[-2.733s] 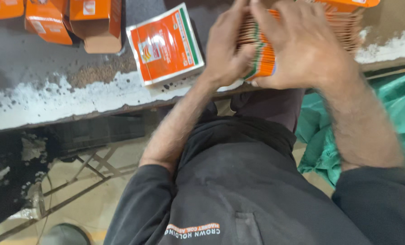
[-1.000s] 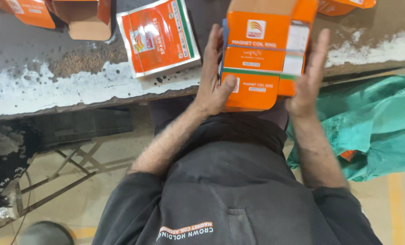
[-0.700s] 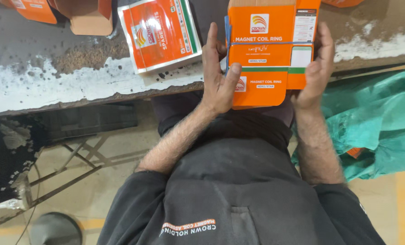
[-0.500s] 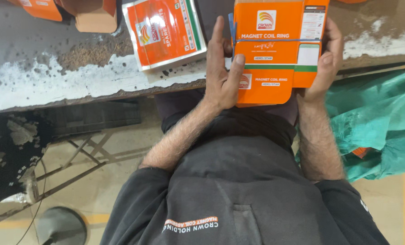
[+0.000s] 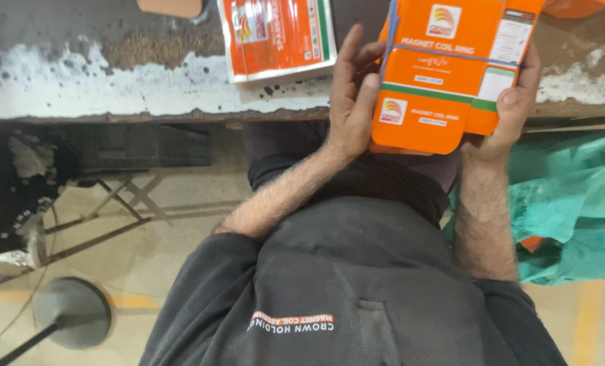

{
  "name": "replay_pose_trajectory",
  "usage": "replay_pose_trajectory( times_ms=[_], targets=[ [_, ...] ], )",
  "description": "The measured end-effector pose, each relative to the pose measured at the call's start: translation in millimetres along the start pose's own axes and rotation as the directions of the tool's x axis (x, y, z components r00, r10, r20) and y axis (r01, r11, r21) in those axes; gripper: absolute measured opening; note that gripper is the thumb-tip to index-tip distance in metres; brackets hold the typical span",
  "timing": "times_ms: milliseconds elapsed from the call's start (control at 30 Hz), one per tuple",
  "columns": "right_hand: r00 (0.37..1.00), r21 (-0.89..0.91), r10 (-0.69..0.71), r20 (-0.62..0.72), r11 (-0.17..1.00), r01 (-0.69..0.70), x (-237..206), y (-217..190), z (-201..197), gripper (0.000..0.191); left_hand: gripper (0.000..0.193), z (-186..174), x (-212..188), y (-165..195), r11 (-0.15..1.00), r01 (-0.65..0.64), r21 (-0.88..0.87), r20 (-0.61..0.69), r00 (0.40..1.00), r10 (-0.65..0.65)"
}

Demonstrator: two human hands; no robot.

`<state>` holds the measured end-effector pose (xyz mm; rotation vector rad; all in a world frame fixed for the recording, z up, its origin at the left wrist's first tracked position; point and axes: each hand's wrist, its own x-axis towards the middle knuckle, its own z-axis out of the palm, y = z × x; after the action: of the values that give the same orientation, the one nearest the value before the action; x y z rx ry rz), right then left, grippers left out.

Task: The person sits at a workbench and folds flat orange printed cardboard cartons into open boxes, pressing the flaps into shape and stacking the finished boxes on the bench with the growing pile of completed cartons.

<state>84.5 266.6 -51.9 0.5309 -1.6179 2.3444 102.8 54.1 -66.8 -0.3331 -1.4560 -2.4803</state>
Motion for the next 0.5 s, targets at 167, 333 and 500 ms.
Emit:
replay_pose_trajectory(
  times_ms=[167, 333, 500],
  targets=[
    [0.988, 0.257, 0.144, 0.053, 0.954, -0.153, 0, -21, -3, 0.069, 0.057, 17, -8, 26, 0.984, -0.035, 0.174, 0.134, 0.991, 0.011],
    [0.909, 0.497, 0.414, -0.045, 0.799, -0.339, -14, -17, -22, 0.07, 0.075, 37, -1, 53, 0.777, -0.343, 0.527, 0.318, 0.928, 0.194],
    [0.91, 0.518, 0.407, -0.081, 0.797, -0.31, -14, -3, -44, 0.067, 0.076, 51, 10, 71, 0.831, -0.301, 0.468, 0.306, 0.937, 0.167]
  ],
)
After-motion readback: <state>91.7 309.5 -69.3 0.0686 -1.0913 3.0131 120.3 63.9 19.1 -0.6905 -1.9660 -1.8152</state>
